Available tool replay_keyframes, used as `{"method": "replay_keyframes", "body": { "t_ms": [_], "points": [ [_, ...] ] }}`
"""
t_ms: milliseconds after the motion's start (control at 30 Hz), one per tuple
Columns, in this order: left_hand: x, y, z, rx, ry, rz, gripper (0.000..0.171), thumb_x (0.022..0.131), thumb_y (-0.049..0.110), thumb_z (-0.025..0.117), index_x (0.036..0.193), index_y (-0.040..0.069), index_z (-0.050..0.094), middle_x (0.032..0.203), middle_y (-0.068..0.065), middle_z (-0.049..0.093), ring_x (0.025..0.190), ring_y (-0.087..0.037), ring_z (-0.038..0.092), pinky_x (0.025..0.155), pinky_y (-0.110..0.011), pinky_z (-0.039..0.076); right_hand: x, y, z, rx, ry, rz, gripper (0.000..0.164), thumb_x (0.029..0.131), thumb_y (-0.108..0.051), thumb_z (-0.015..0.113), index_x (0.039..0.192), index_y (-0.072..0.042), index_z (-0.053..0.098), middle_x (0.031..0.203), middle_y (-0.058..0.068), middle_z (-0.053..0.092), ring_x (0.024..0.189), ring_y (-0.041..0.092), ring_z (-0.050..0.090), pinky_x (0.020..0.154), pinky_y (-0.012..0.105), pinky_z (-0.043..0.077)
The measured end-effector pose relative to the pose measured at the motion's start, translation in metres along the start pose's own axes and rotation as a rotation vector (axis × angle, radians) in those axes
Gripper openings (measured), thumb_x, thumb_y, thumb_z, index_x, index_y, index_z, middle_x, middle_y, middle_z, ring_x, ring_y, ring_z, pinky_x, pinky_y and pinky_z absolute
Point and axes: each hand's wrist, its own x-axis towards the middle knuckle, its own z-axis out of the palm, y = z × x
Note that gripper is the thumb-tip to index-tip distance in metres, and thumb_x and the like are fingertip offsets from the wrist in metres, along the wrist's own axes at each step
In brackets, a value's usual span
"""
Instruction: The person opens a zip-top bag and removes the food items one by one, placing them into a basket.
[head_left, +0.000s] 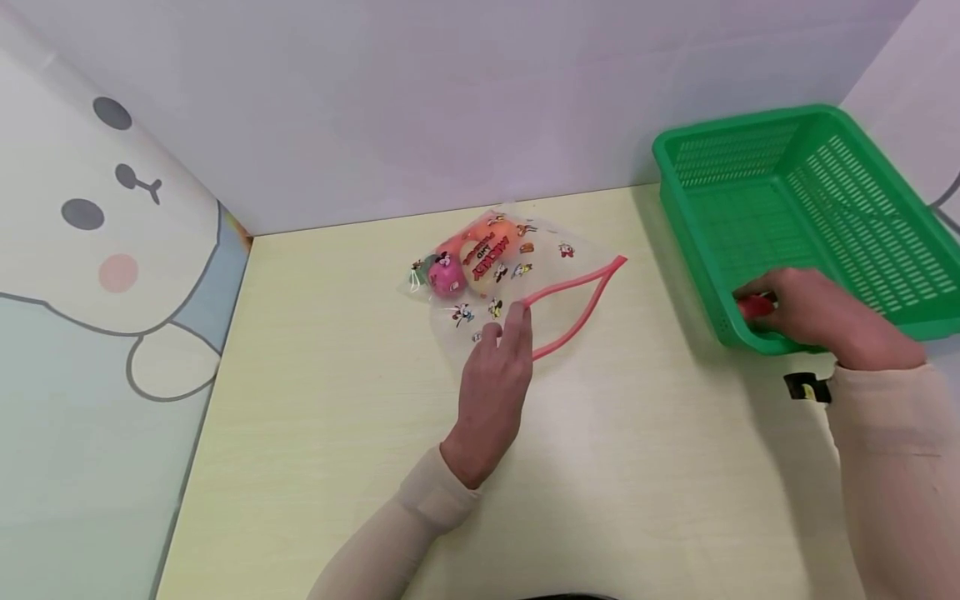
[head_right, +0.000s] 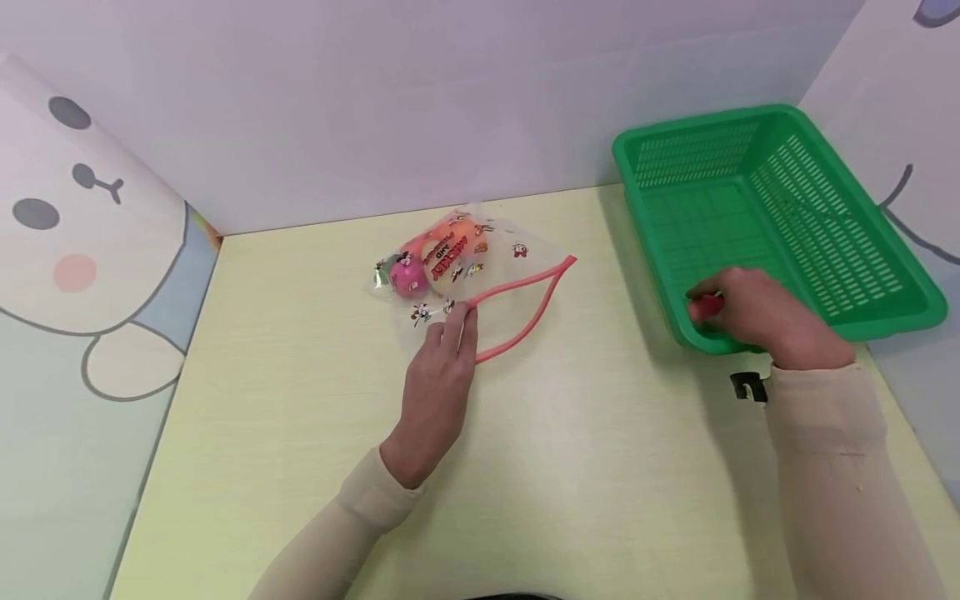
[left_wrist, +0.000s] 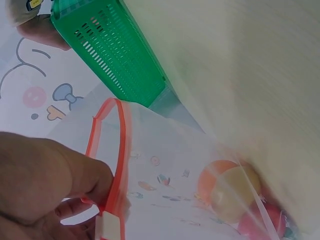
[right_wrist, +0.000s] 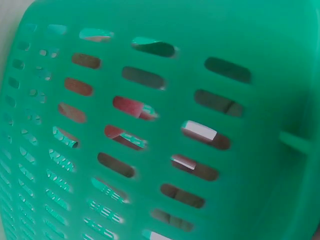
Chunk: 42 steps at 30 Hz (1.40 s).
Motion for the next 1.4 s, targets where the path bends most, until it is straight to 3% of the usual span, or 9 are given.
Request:
{"method": "replay_keyframes", "body": {
  "t_ms": [267,533,733,933,1033,1133,1233,1400],
  "points": [
    [0.000,0.001,0.001,0.032,0.024,0.006,0.070,0.085,0.010,0.090,0.144,-0.002,0.054,0.144,-0.011,0.049,0.099,-0.024,0.062,0.064,-0.021,0.056,0.002,0.000,-0.001,0.010,-0.037,-0.002,0.032,0.086,0.007,0.073,0.117,0.015,0.071,0.097,0.022,0.073,0.086,0.033,0.057,0.068,0.037,0.047],
    [-0.001,0.001,0.000,0.053,0.017,0.011,0.068,0.086,0.011,0.089,0.143,-0.001,0.055,0.146,-0.011,0.048,0.102,-0.024,0.062,0.064,-0.020,0.056,0.003,0.000,-0.002,0.042,-0.099,0.014,0.034,0.086,0.009,0.070,0.119,0.018,0.068,0.107,0.031,0.072,0.085,0.031,0.059,0.066,0.036,0.047],
    [-0.002,0.000,0.000,0.034,0.000,0.008,0.074,0.083,0.013,0.091,0.145,0.000,0.053,0.146,-0.011,0.048,0.103,-0.025,0.061,0.066,-0.021,0.057,0.004,-0.001,-0.003,0.057,-0.142,0.000,0.028,0.087,0.010,0.068,0.114,0.016,0.070,0.092,0.018,0.071,0.078,0.025,0.054,0.063,0.031,0.043],
    [-0.001,-0.001,-0.001,0.008,-0.005,0.002,0.076,0.081,0.012,0.093,0.145,0.000,0.053,0.147,-0.011,0.046,0.104,-0.025,0.060,0.066,-0.021,0.057,0.006,-0.002,-0.003,0.065,-0.170,-0.004,0.012,0.089,0.010,0.065,0.098,0.004,0.070,0.080,0.007,0.061,0.071,0.020,0.046,0.061,0.030,0.037],
    [0.000,-0.001,-0.002,-0.002,-0.006,0.002,0.077,0.081,0.011,0.093,0.146,-0.001,0.054,0.148,-0.011,0.046,0.104,-0.025,0.060,0.068,-0.021,0.058,0.006,-0.001,-0.002,0.073,-0.175,0.000,0.013,0.089,0.009,0.065,0.093,-0.003,0.067,0.078,0.003,0.056,0.070,0.019,0.043,0.060,0.029,0.034],
    [0.000,-0.001,-0.003,-0.024,-0.011,0.000,0.082,0.080,0.011,0.094,0.149,-0.002,0.052,0.148,-0.013,0.047,0.104,-0.025,0.060,0.071,-0.022,0.060,0.004,0.001,-0.003,0.075,-0.153,-0.002,0.013,0.090,0.008,0.066,0.101,0.008,0.071,0.090,0.021,0.069,0.079,0.032,0.062,0.063,0.029,0.041],
    [0.000,-0.002,-0.005,-0.052,-0.022,-0.005,0.086,0.080,0.010,0.094,0.152,-0.002,0.049,0.149,-0.015,0.048,0.105,-0.026,0.059,0.073,-0.023,0.061,0.000,0.002,-0.004,0.050,-0.108,-0.007,0.028,0.093,0.003,0.070,0.116,0.017,0.069,0.112,0.035,0.071,0.103,0.051,0.068,0.070,0.036,0.053],
    [-0.001,-0.005,-0.008,-0.093,-0.042,-0.016,0.088,0.080,0.009,0.094,0.154,-0.003,0.048,0.153,-0.016,0.046,0.108,-0.027,0.058,0.074,-0.024,0.062,-0.009,-0.001,-0.007,0.021,-0.057,0.009,0.038,0.096,-0.007,0.074,0.127,0.014,0.067,0.116,0.035,0.071,0.112,0.057,0.064,0.081,0.056,0.058]
  ]
}}
